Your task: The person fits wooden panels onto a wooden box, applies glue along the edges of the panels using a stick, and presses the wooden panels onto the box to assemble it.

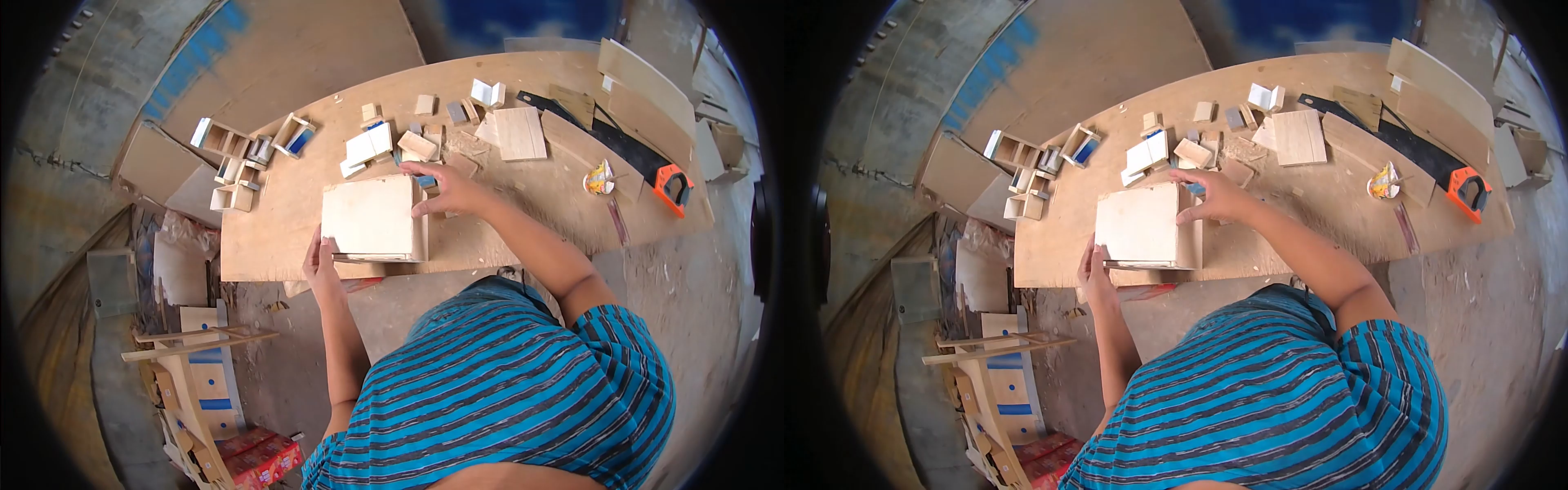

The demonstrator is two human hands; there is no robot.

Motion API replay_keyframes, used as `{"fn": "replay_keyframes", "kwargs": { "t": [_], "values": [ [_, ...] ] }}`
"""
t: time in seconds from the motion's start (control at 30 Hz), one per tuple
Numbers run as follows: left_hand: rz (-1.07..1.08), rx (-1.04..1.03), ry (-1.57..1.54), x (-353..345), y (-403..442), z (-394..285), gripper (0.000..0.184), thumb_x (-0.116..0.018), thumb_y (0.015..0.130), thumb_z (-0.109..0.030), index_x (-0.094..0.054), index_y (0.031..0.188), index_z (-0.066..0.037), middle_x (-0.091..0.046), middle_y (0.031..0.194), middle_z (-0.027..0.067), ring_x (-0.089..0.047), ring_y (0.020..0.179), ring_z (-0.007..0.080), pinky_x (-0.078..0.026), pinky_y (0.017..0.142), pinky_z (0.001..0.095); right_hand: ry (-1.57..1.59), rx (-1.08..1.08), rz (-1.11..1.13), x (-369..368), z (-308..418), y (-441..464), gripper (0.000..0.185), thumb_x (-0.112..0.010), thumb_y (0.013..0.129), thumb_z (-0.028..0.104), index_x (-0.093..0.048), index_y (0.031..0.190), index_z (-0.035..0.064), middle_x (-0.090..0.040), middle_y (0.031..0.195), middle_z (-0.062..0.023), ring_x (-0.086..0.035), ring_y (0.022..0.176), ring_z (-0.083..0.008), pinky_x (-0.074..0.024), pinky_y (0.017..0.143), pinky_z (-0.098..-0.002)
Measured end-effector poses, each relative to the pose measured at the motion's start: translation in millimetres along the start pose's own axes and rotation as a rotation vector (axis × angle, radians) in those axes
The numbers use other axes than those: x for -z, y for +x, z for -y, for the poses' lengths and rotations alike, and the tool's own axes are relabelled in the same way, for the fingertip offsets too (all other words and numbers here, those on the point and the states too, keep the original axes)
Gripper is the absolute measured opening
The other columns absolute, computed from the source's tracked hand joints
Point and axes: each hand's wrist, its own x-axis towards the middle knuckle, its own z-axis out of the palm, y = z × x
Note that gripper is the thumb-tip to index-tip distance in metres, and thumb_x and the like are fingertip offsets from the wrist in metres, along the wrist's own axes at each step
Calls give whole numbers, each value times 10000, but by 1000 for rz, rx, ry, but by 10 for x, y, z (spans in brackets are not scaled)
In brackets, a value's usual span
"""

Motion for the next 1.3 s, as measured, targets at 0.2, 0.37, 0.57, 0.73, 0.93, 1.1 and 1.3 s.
{"fn": "replay_keyframes", "kwargs": {
  "t": [0.2, 0.37, 0.57, 0.73, 0.93, 1.1, 1.3],
  "values": [
    [-9, 7, -10, -14, -18, -24, 370, -513, 952, -115, -525, 1277, 61, -609, 1182, 89, -558, 1071, 137, -406, 966, 271, -26, -2, 6, 6, 4, 16, 844, -867, 615, 337, -508, 1343, 105, -555, 1309, -117, -508, 1203, -232, -418, 976, -372],
    [0, 2, -14, -3, -14, -13, 369, -513, 951, -111, -525, 1278, 60, -611, 1181, 92, -561, 1070, 139, -407, 962, 265, -45, -18, 1, 1, 69, -4, 839, -871, 611, 337, -518, 1334, 101, -584, 1267, -118, -530, 1164, -213, -425, 959, -349],
    [10, 4, -19, -3, -21, -15, 368, -505, 954, -104, -522, 1283, 59, -612, 1181, 93, -558, 1079, 141, -407, 960, 263, -30, -18, -7, -10, 45, -12, 830, -870, 612, 336, -521, 1334, 122, -582, 1266, -120, -530, 1157, -216, -429, 950, -355],
    [4, 20, -22, 12, -43, -18, 371, -499, 957, -102, -514, 1291, 59, -606, 1193, 96, -553, 1090, 143, -402, 968, 263, -52, 4, -11, -14, 26, -20, 810, -858, 624, 359, -526, 1333, 149, -567, 1287, -121, -523, 1173, -229, -429, 952, -357],
    [22, 14, 5, 54, -45, 7, 403, -428, 986, -184, -504, 1305, 51, -564, 1262, 124, -512, 1167, 168, -371, 1010, 297, -85, -28, -6, -14, 52, -48, 825, -843, 640, 358, -493, 1359, 158, -512, 1353, -138, -477, 1248, -268, -406, 999, -388],
    [6, 42, -152, 104, -32, 61, 484, -336, 997, -269, -428, 1374, 21, -515, 1318, 147, -473, 1214, 193, -340, 1037, 332, -201, 116, -101, -11, 251, -43, 827, -799, 684, 379, -441, 1390, 137, -458, 1402, -150, -422, 1300, -288, -338, 1069, -398],
    [-10, 24, -172, 244, -107, 197, 474, -464, 948, -148, -403, 1382, 31, -508, 1326, 133, -490, 1203, 198, -378, 1018, 322, -601, 293, 54, -177, 774, 242, 765, -727, 752, 422, -438, 1384, 103, -441, 1404, -168, -400, 1304, -323, -298, 1088, -408]
  ]
}}
